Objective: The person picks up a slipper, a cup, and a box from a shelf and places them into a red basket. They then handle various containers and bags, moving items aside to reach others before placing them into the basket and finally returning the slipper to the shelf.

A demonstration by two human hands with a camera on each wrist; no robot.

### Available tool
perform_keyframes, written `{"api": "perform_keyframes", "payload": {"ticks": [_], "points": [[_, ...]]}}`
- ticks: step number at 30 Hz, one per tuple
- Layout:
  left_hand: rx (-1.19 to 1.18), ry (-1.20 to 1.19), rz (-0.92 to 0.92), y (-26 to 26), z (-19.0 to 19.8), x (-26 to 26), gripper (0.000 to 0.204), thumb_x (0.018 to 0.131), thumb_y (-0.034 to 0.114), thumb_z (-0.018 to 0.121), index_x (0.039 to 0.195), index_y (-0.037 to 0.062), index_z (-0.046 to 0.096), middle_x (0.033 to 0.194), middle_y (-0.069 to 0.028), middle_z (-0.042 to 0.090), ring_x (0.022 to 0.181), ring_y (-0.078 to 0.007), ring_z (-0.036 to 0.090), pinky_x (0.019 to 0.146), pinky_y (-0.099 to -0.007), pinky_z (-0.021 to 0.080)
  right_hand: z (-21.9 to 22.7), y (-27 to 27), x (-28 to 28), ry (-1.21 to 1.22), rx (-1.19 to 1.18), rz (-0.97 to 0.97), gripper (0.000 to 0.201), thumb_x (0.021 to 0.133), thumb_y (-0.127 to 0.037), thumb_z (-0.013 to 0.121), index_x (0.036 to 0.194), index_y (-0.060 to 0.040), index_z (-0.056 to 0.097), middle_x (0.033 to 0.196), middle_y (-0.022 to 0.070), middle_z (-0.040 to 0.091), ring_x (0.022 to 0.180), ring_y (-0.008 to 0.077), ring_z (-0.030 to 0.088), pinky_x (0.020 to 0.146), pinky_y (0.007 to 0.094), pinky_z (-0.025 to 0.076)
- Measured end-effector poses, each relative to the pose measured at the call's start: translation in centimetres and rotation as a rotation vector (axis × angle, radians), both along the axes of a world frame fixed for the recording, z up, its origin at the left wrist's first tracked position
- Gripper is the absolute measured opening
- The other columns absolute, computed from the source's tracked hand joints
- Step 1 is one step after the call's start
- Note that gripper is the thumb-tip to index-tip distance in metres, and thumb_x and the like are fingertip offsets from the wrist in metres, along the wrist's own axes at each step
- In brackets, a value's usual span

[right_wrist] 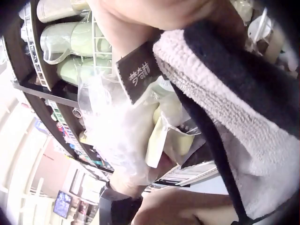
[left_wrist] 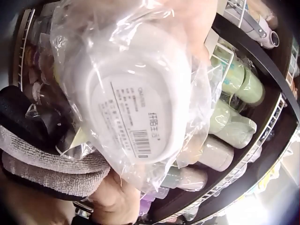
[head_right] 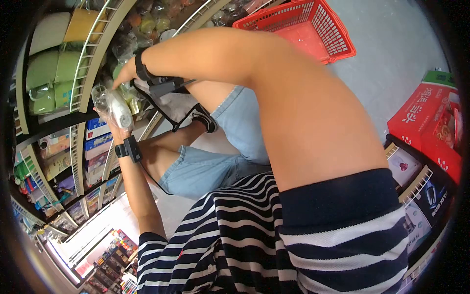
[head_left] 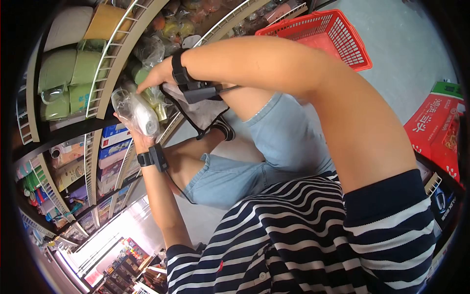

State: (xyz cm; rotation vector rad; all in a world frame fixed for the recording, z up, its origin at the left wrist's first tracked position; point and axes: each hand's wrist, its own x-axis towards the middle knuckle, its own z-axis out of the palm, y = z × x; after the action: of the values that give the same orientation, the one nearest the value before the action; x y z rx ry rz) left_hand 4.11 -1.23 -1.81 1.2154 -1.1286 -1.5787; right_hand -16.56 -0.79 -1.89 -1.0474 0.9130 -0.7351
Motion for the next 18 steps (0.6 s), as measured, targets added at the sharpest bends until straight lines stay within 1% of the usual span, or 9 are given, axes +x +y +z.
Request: {"api": "perform_keyframes", "payload": {"ticks": [1,4,7,8,10,13,14,15,18], "points": [[-0.093,-0.072,0.008,-0.3,-0.2,-0.4,0.081,0.087,0.074,0.031,0.135,0.0098,0.045,0.127,-0.0066,0.053,0.11,-0.0231,0.055,0.095,-0.0342,0.046,0.0,-0.6,-0.5,0.005,-0.029,0.051,0.1,0.073,-0.056,0.071,0.145,0.0002,0.028,0.153,0.0173,0.022,0.142,0.0258,0.017,0.113,0.0351,0.018],[-0.033,0.096,0.012,-2.2,-2.2,-1.3,0.081,0.087,0.074,0.032,0.135,0.01,0.045,0.128,-0.0065,0.053,0.113,-0.0225,0.053,0.096,-0.0346,0.045,1.3,-2.0,-2.0,0.187,-0.077,0.087,0.103,0.073,-0.06,0.068,0.146,-0.0022,0.024,0.154,0.0165,0.02,0.139,0.025,0.022,0.112,0.035,0.019],[-0.009,0.232,0.023,-2.1,-3.9,-0.8,0.085,0.083,0.076,0.037,0.135,0.0098,0.045,0.129,-0.0059,0.054,0.111,-0.0225,0.054,0.095,-0.0351,0.046,2.0,-2.8,-2.4,0.205,0.036,0.142,0.084,0.079,-0.06,0.057,0.141,-0.0055,0.041,0.147,0.0148,0.037,0.133,0.0256,0.035,0.106,0.0362,0.029],[0.252,0.74,-0.182,-1.9,-4.6,0.2,0.085,0.082,0.076,0.039,0.134,0.0097,0.045,0.128,-0.0058,0.054,0.111,-0.0225,0.055,0.095,-0.0356,0.046,1.7,-2.9,-1.9,0.333,-0.085,0.113,0.083,0.079,-0.061,0.055,0.139,-0.0052,0.043,0.146,0.0149,0.039,0.132,0.0266,0.036,0.106,0.0366,0.029],[-0.072,0.358,-0.019,-0.4,-4.5,-0.8,0.084,0.081,0.076,0.042,0.133,0.0099,0.047,0.126,-0.0054,0.056,0.11,-0.0225,0.055,0.094,-0.0376,0.048,1.3,-3.1,-1.8,0.433,-0.169,0.149,0.097,0.074,-0.063,0.062,0.145,-0.0045,0.032,0.152,0.0178,0.026,0.139,0.0269,0.024,0.112,0.0367,0.021],[0.158,0.493,0.078,1.3,-4.4,-1.4,0.089,0.074,0.083,0.041,0.125,0.0109,0.054,0.122,-0.0064,0.059,0.103,-0.026,0.058,0.088,-0.0453,0.051,1.5,-2.4,-2.0,0.403,-0.105,0.196,0.101,0.073,-0.064,0.062,0.146,-0.0042,0.028,0.153,0.0173,0.023,0.14,0.0278,0.022,0.112,0.0368,0.021],[0.171,0.538,0.097,1.7,-4.3,-1.7,0.09,0.073,0.084,0.042,0.123,0.0099,0.056,0.117,-0.0065,0.061,0.098,-0.0261,0.06,0.088,-0.0443,0.051,1.6,-1.9,-2.0,0.438,-0.106,0.171,0.098,0.076,-0.07,0.053,0.145,-0.0035,0.031,0.152,0.0171,0.026,0.137,0.0296,0.028,0.11,0.0383,0.024],[0.17,0.548,0.097,1.8,-4.3,-2.2,0.09,0.073,0.084,0.042,0.123,0.0099,0.056,0.117,-0.0065,0.061,0.098,-0.0261,0.06,0.088,-0.0443,0.051,1.4,-2.4,-2.2,0.448,-0.107,0.173,0.098,0.076,-0.07,0.053,0.145,-0.0035,0.031,0.152,0.0171,0.026,0.137,0.0296,0.028,0.11,0.0383,0.024],[0.176,0.657,0.001,1.6,-5.6,-2.0,0.09,0.077,0.081,0.04,0.131,0.0099,0.049,0.127,-0.0068,0.055,0.11,-0.0244,0.055,0.093,-0.0411,0.049,-0.1,-2.8,-2.7,0.322,-0.158,0.241,0.095,0.079,-0.071,0.052,0.145,-0.0051,0.032,0.153,0.0137,0.025,0.14,0.0267,0.023,0.112,0.0362,0.021]]}}
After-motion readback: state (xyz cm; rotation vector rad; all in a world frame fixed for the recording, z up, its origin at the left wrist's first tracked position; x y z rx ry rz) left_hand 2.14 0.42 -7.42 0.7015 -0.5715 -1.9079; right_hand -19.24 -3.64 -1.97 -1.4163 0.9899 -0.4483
